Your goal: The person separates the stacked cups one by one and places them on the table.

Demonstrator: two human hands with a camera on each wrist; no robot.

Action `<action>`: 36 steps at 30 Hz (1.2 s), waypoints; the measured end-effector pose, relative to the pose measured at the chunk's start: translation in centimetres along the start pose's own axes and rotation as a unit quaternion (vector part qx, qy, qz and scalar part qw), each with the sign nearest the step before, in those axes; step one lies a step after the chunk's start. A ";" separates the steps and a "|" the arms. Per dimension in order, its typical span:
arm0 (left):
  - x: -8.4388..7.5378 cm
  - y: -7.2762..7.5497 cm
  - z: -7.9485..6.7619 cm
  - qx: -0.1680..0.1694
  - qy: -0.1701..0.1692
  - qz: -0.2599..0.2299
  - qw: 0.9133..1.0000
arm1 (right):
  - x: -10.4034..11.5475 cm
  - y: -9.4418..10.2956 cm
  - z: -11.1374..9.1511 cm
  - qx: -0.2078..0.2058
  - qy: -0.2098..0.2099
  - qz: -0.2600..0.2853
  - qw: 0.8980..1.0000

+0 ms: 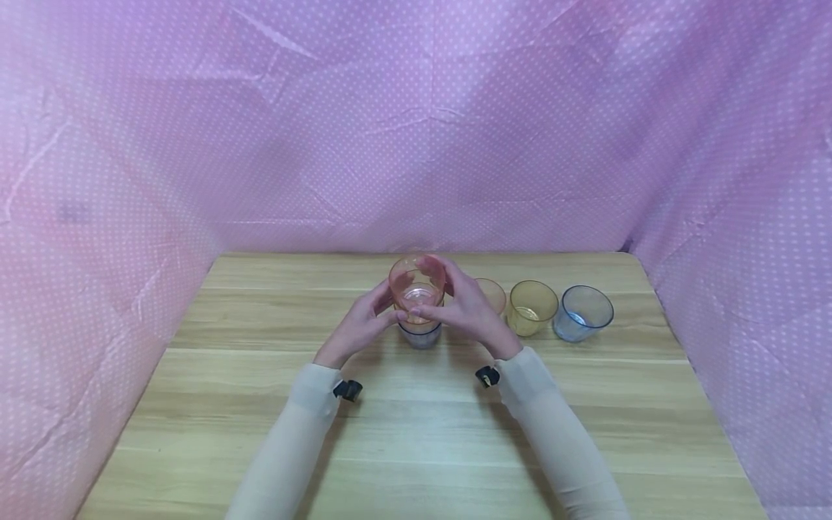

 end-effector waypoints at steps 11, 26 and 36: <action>0.2 0.0 -0.1 0.003 -0.012 -0.013 1.000 | -0.2 -0.1 -0.1 -0.006 0.006 0.000 1.000; 0.2 -0.1 -0.2 0.003 -0.018 0.001 1.000 | -0.5 -0.2 -0.2 -0.014 0.020 -0.004 1.000; 0.2 -0.1 -0.2 0.002 -0.020 0.006 1.000 | -0.2 -0.2 -0.2 -0.022 0.025 -0.013 0.999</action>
Point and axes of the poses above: each hand's wrist, its own z-axis towards the middle knuckle, its own y-axis out of the back of the hand, x = y × z, the point moved 2 cm from there along z, towards the middle knuckle, and after that the axes turned 13 degrees about -z, right-handed, at the moved point
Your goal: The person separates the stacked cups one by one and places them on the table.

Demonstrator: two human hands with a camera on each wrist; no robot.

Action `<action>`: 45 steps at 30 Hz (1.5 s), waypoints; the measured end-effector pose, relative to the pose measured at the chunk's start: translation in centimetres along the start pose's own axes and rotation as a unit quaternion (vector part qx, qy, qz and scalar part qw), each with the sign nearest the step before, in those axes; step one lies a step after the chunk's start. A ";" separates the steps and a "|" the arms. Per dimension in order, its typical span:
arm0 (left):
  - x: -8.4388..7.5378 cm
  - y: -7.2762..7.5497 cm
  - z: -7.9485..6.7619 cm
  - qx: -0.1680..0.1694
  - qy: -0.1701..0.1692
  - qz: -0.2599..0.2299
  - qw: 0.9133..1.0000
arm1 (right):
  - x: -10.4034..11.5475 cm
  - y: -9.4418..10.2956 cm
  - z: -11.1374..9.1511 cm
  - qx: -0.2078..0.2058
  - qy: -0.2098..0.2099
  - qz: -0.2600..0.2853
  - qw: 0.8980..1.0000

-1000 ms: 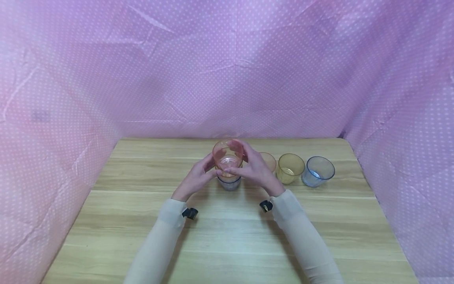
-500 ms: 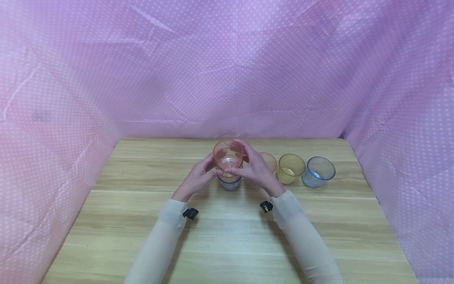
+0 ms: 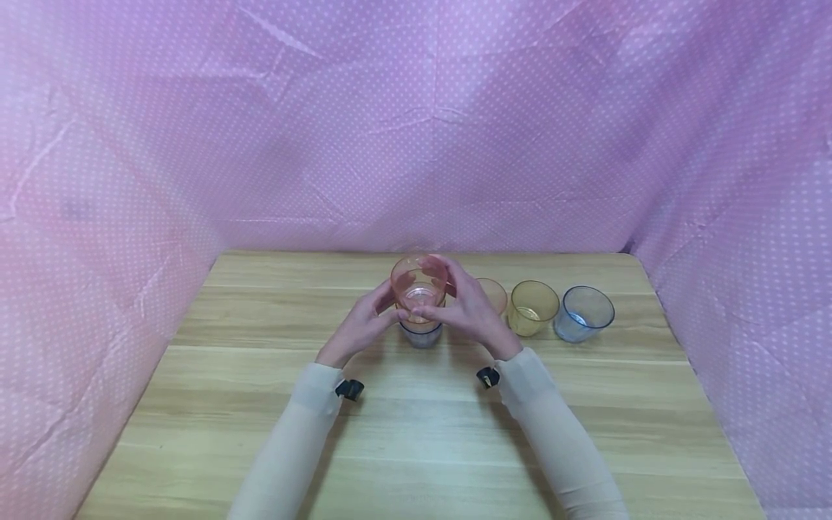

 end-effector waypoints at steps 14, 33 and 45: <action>0.1 0.0 -0.1 0.003 -0.010 -0.004 1.000 | 0.4 -0.2 0.3 0.011 -0.035 0.006 0.999; 0.0 -0.3 -0.1 0.001 -0.028 0.019 0.999 | 0.3 -0.4 0.0 -0.013 -0.009 -0.001 1.000; 0.1 -0.3 -0.2 -0.001 -0.017 -0.002 1.000 | 0.1 -0.4 -0.2 -0.015 -0.006 -0.018 1.000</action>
Point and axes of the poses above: each hand's wrist, its own z-axis towards the middle knuckle, its own y-axis out of the back of the hand, x = y × z, the point moved 2 cm from there along z, towards the middle knuckle, and after that the axes turned 13 degrees about -z, right-handed, at the moved point
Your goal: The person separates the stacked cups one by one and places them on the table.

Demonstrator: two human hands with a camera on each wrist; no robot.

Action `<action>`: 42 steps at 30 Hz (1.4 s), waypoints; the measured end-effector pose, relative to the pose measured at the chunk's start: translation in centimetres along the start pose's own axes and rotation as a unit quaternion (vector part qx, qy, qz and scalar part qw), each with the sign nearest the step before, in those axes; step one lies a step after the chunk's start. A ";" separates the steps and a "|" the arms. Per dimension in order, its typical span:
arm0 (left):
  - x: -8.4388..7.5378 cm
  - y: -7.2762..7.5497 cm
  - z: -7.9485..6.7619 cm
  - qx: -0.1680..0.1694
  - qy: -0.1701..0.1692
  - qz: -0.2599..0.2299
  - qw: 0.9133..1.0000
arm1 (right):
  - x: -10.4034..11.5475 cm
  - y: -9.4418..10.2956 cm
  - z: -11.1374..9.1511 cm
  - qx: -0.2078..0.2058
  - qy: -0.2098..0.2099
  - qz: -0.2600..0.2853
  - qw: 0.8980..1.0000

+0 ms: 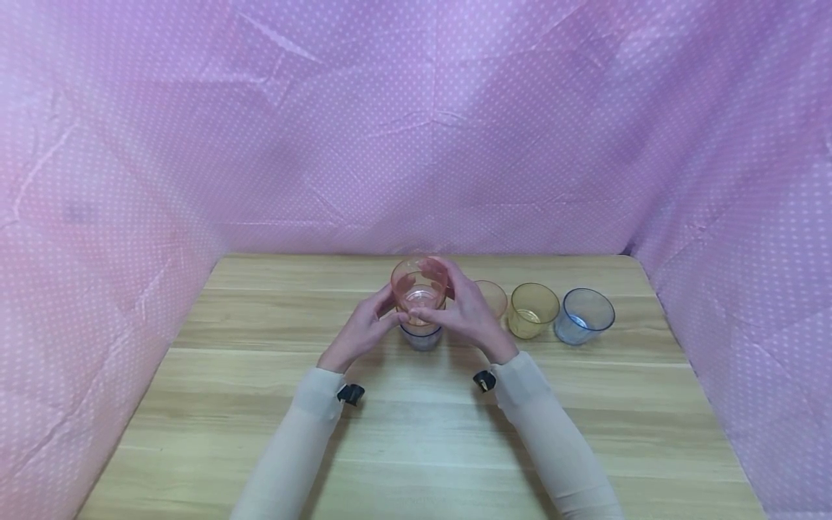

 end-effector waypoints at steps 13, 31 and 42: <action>0.0 0.1 -0.1 0.010 -0.003 0.012 1.000 | 0.4 0.1 0.2 0.016 -0.010 0.003 1.000; -0.1 -0.2 -0.1 0.002 -0.012 0.015 1.000 | 0.5 0.0 0.3 0.011 -0.019 -0.001 1.000; -0.2 -0.1 -0.1 -0.005 0.004 0.020 1.000 | 0.4 -0.1 0.2 -0.004 -0.033 -0.002 0.999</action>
Point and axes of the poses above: each hand's wrist, its own z-axis towards the middle knuckle, its own y-axis out of the back of the hand, x = y × z, the point moved 2 cm from there along z, towards the middle knuckle, and after that the axes turned 13 degrees about -z, right-handed, at the moved point
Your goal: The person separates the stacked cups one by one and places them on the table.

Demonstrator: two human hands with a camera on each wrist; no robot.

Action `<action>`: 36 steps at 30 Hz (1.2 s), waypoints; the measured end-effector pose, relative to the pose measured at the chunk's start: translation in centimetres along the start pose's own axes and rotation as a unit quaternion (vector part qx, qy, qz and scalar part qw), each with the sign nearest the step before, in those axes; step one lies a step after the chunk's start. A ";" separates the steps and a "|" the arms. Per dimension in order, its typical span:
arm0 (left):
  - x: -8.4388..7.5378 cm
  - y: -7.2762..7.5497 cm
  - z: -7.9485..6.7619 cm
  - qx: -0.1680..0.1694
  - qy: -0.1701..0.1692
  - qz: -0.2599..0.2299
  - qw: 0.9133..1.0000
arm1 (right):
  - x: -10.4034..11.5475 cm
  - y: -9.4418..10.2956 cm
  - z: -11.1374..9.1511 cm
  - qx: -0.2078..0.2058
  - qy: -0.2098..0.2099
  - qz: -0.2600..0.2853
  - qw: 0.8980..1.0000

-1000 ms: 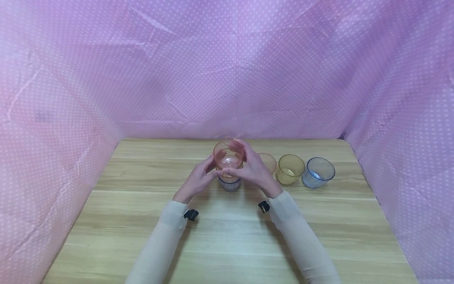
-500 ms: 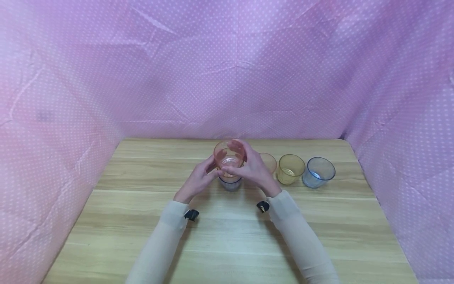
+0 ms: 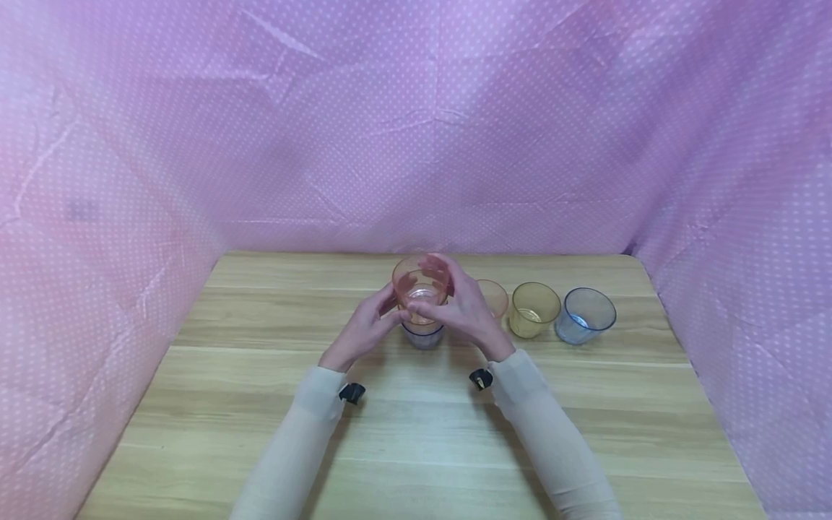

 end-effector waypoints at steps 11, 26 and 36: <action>0.0 -0.2 0.2 -0.013 -0.005 0.027 1.000 | 0.1 -0.2 -0.1 -0.018 0.015 0.006 1.000; 0.3 1.0 1.0 0.040 0.055 -0.104 0.992 | 0.4 0.5 0.6 0.049 0.019 0.040 0.998; 0.1 1.0 1.0 0.056 0.044 -0.059 0.996 | 0.0 0.4 0.3 0.055 0.040 0.055 0.996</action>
Point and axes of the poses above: each hand's wrist, its own z-axis towards the middle knuckle, its own y-axis out of the back of the hand, x = y × z, the point moved 2 cm from there along z, towards the middle knuckle, and after that the axes turned 13 degrees about -z, right-handed, at the moved point
